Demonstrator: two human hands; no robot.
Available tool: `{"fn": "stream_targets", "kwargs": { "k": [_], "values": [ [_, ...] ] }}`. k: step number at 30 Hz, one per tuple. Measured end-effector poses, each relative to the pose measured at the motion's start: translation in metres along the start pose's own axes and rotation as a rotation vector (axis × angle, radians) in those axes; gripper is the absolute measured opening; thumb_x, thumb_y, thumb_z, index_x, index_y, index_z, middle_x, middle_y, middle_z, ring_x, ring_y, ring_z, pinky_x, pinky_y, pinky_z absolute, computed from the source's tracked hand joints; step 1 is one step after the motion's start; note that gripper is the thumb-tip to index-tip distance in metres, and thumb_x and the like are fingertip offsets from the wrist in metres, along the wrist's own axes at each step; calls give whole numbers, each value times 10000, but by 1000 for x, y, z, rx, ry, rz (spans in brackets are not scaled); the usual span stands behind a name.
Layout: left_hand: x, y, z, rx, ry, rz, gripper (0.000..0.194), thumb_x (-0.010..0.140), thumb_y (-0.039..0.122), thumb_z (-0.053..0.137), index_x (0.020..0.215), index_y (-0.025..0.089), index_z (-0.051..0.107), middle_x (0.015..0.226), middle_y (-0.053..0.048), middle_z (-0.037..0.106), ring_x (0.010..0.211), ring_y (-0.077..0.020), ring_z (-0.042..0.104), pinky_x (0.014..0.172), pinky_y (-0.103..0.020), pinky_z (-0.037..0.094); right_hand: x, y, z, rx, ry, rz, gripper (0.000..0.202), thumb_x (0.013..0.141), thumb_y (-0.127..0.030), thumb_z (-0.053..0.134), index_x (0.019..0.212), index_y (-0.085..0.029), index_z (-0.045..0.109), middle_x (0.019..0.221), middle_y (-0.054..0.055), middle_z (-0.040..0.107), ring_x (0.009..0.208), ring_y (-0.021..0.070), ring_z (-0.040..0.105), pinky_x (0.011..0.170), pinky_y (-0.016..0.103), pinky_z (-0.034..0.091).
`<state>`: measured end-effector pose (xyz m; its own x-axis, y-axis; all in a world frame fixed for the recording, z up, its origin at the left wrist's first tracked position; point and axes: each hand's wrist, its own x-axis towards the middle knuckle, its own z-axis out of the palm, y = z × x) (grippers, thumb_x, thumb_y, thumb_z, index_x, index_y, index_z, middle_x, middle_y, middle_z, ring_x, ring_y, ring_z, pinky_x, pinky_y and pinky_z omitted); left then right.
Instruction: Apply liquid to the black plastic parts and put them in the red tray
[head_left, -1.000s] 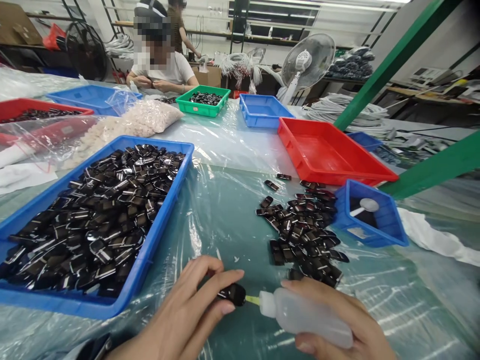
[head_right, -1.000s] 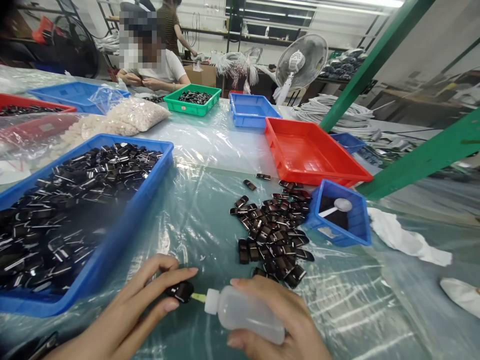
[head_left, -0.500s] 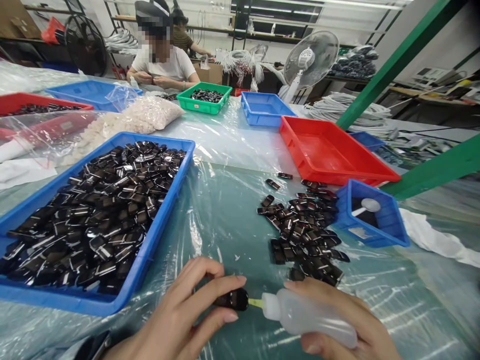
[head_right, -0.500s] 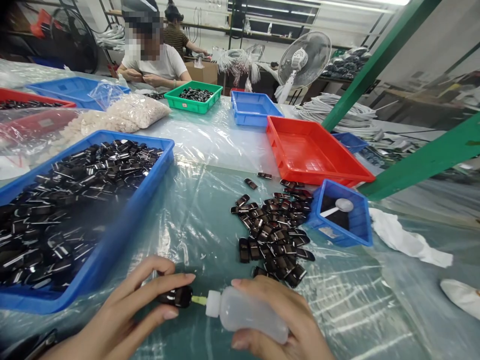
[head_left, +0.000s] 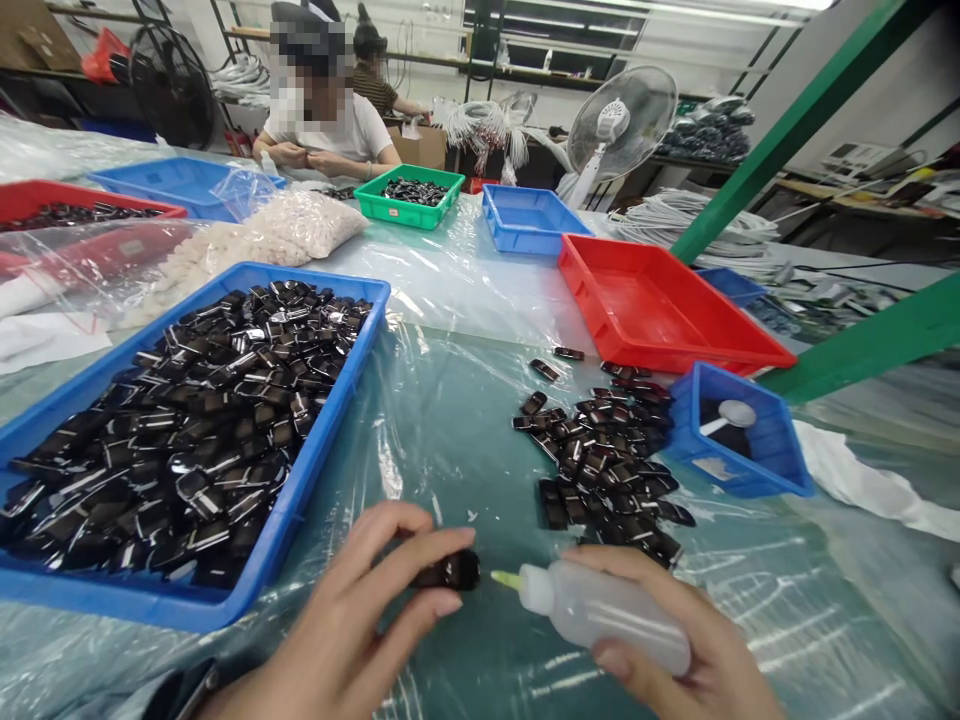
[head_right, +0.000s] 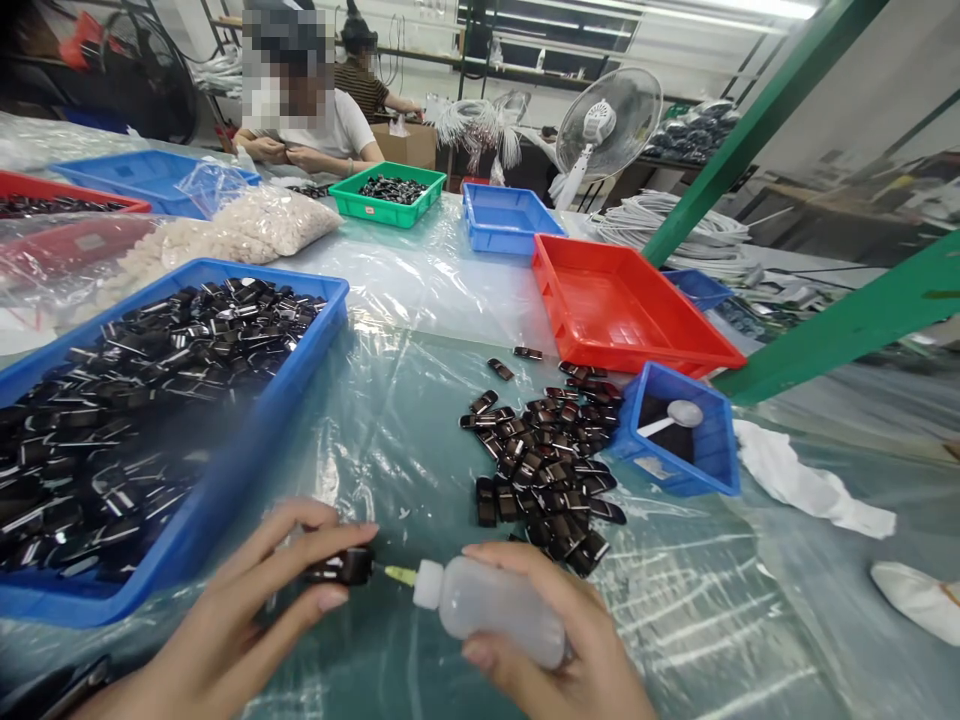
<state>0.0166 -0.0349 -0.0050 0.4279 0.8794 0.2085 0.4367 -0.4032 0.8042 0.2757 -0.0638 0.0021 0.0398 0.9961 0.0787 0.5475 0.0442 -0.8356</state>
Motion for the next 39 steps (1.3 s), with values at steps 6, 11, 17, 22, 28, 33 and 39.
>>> {"fn": "stream_targets", "kwargs": {
  "k": [6, 11, 17, 22, 28, 33, 39],
  "values": [
    [10, -3, 4, -136, 171, -201, 264, 1016, 331, 392, 1155, 279, 610, 1084, -47, 629, 1036, -223, 590, 872, -318, 487, 19, 3, 15, 117, 63, 18, 322, 825, -399, 662, 1117, -263, 669, 1150, 67, 739, 995, 222, 717, 793, 283, 593],
    [9, -7, 11, -197, 158, -225, 261, 1026, 330, 360, 1133, 265, 589, 1044, -39, 633, 962, -203, 609, 841, -313, 500, 44, 2, 38, 33, 42, -108, 196, 872, -331, 616, 1043, -246, 574, 1111, 66, 745, 1020, 210, 701, 842, 320, 570],
    [8, -8, 12, -207, 171, -233, 239, 1029, 317, 371, 1160, 275, 566, 1094, -26, 629, 1029, -191, 604, 881, -306, 487, 39, 0, 47, -174, 255, -284, 302, 871, -246, 634, 1134, -227, 486, 1103, 109, 636, 1040, 261, 624, 856, 435, 517],
    [6, -8, 12, -194, 130, -183, 228, 1026, 272, 378, 1175, 277, 551, 1095, -19, 623, 1051, -182, 593, 905, -291, 467, 26, -10, 56, -321, 53, -555, 187, 905, -95, 523, 953, -238, 635, 901, 46, 680, 814, 196, 660, 711, 317, 536],
    [4, -8, 14, -185, 49, -141, 245, 1028, 284, 363, 1211, 301, 525, 1142, -30, 586, 1063, -198, 570, 885, -300, 453, 36, -1, 82, -347, -44, -467, 236, 937, -131, 446, 881, -186, 668, 874, 126, 676, 795, 281, 635, 503, 318, 472],
    [2, -9, 15, -176, 40, -49, 250, 1023, 240, 363, 1222, 327, 488, 1126, -12, 553, 1064, -193, 531, 889, -305, 416, 35, -13, 72, -68, -122, -281, 187, 933, -190, 458, 802, -225, 587, 797, 51, 595, 742, 219, 556, 620, 323, 450],
    [1, -14, 15, -116, 46, 128, 219, 1015, 225, 421, 1211, 289, 496, 1100, -22, 571, 1008, -192, 529, 871, -299, 401, 23, -41, 48, 432, -293, 68, 193, 940, -403, 512, 849, -239, 555, 722, -39, 496, 629, 116, 485, 620, 238, 436]
  ]
}}
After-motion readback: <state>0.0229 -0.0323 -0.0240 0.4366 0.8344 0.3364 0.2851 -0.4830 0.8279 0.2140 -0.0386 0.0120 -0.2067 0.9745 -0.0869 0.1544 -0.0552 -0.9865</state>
